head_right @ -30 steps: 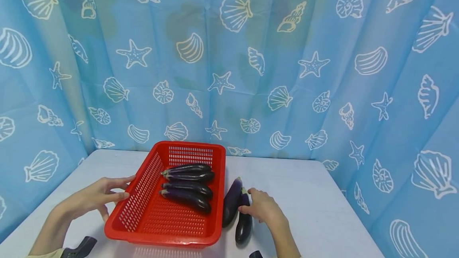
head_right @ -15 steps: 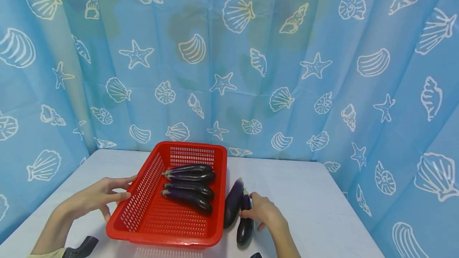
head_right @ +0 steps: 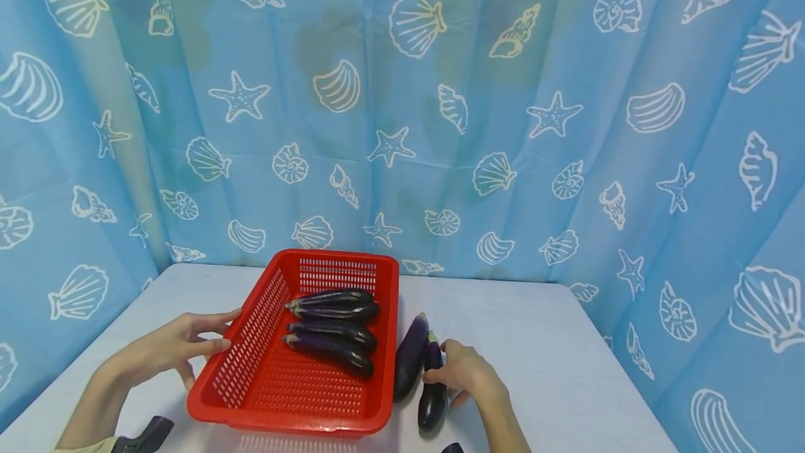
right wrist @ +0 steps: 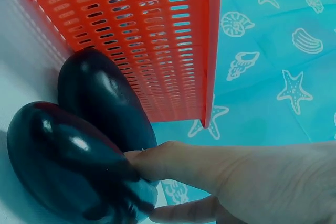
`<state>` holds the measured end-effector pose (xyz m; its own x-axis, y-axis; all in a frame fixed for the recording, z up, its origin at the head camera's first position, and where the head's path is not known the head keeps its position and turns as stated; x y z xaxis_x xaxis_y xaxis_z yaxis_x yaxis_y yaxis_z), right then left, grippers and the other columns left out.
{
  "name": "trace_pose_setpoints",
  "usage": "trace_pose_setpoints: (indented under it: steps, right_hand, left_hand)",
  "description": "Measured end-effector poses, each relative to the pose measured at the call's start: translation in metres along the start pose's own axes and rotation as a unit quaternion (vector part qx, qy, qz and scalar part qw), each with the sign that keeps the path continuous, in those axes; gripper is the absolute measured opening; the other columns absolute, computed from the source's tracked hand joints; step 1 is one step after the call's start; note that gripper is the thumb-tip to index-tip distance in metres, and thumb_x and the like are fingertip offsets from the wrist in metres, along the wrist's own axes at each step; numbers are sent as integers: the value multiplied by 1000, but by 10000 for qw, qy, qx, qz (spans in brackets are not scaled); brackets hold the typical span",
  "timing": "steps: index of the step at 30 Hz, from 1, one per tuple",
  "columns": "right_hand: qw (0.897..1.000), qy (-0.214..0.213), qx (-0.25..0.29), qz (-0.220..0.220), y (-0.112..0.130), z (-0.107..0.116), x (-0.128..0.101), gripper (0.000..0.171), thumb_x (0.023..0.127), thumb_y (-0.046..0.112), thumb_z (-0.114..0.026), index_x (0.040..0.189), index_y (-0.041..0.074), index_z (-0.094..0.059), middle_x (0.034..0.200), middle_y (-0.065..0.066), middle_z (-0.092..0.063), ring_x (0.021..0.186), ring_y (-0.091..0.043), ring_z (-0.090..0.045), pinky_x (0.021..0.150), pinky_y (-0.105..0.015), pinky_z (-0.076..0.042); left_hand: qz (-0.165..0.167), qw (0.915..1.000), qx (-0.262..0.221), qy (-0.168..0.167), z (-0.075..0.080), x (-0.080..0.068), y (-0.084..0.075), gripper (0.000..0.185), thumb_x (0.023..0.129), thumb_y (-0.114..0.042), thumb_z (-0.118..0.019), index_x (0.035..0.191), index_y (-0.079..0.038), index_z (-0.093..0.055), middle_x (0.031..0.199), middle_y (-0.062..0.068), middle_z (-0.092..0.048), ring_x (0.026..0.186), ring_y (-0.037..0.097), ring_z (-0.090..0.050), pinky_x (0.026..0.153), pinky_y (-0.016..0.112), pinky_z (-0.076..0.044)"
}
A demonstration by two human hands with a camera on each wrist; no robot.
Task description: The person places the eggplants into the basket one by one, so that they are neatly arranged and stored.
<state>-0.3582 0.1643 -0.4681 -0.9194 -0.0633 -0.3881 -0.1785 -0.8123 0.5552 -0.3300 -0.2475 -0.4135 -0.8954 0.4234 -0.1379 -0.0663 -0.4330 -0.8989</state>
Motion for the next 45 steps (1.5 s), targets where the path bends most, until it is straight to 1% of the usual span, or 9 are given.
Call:
trace_pose_setpoints:
  steps: [3, 6, 9, 12, 17, 22, 29, 37, 45]
  right_hand:
    - [10000, -9, -52, -28, -2, 2, 1, 71, 81, 26, -79, 138, -1, -46, 112, -22, -62, 77, -20, -65, 58, -33, -61]
    - [9998, -66, -155, 42, -3, 5, 1, 69, 81, 24, -78, 137, 0, -47, 116, -23, -61, 78, -21, -64, 57, -33, -61]
    - [9997, -114, -174, 106, -3, 7, 1, 67, 81, 22, -78, 137, 0, -48, 116, -23, -61, 79, -21, -64, 56, -34, -61]
    - [9998, -102, -147, 120, -3, 7, 2, 68, 80, 23, -79, 137, 0, -48, 117, -23, -61, 80, -21, -63, 57, -35, -61]
    - [9999, -89, -100, 48, -5, 5, 3, 72, 79, 26, -80, 138, 0, -48, 123, -25, -58, 83, -22, -63, 57, -35, -61]
    - [9999, -96, -98, 15, -6, 5, 3, 70, 79, 25, -80, 136, 0, -49, 120, -25, -59, 82, -22, -63, 56, -34, -61]
    - [10000, -65, 33, 32, -7, 6, 4, 66, 80, 20, -77, 136, -2, -48, 118, -26, -60, 81, -23, -64, 56, -35, -61]
    - [9998, -128, -45, 138, -7, 9, 4, 65, 81, 19, -76, 136, -2, -49, 117, -25, -61, 82, -22, -65, 56, -35, -61]
    - [9996, -217, -144, 108, -12, 13, 5, 65, 81, 20, -76, 136, -2, -49, 118, -25, -61, 81, -21, -65, 56, -33, -61]
  left_hand:
    - [74, 10000, 23, -61, 1, 0, 2, 73, 94, -27, -65, 152, 0, -30, 137, 27, -55, 98, 24, -70, 64, 47, -60]
    - [90, 9999, 53, -91, 1, 0, 3, 75, 93, -28, -66, 152, 0, -29, 136, 27, -55, 99, 24, -70, 65, 47, -60]
    - [82, 9999, 47, -93, 1, 0, 2, 75, 93, -28, -66, 152, 0, -30, 137, 26, -55, 100, 24, -70, 65, 47, -60]
    - [85, 9999, -1, -69, 1, 0, 2, 74, 93, -27, -66, 152, 0, -30, 137, 26, -55, 101, 25, -70, 65, 48, -60]
    - [85, 10000, -38, -35, 0, 0, 1, 73, 94, -27, -66, 152, 1, -30, 138, 26, -54, 102, 25, -70, 65, 48, -60]
    - [52, 10000, -44, -23, 0, 0, 0, 71, 94, -26, -65, 151, 0, -32, 141, 27, -51, 102, 25, -70, 65, 49, -60]
    - [56, 10000, -77, -4, 0, 0, 1, 71, 95, -26, -65, 152, 0, -31, 141, 27, -52, 102, 25, -70, 65, 49, -60]
    - [87, 9999, -78, -40, 1, 0, 3, 73, 94, -27, -65, 152, 1, -30, 141, 27, -52, 103, 25, -70, 65, 49, -60]
    - [30, 10000, -40, -30, 0, 1, 2, 72, 94, -26, -65, 152, 0, -30, 139, 27, -53, 101, 25, -70, 65, 49, -60]
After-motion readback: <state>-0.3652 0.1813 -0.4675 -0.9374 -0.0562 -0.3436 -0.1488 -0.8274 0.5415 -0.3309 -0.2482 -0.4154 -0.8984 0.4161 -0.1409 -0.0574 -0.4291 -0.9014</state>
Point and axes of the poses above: each hand's wrist, its own x-axis towards the middle knuckle, its own z-axis out of the back of the hand, y = z × x, the point moved 10 cm from there along x, towards the middle knuckle
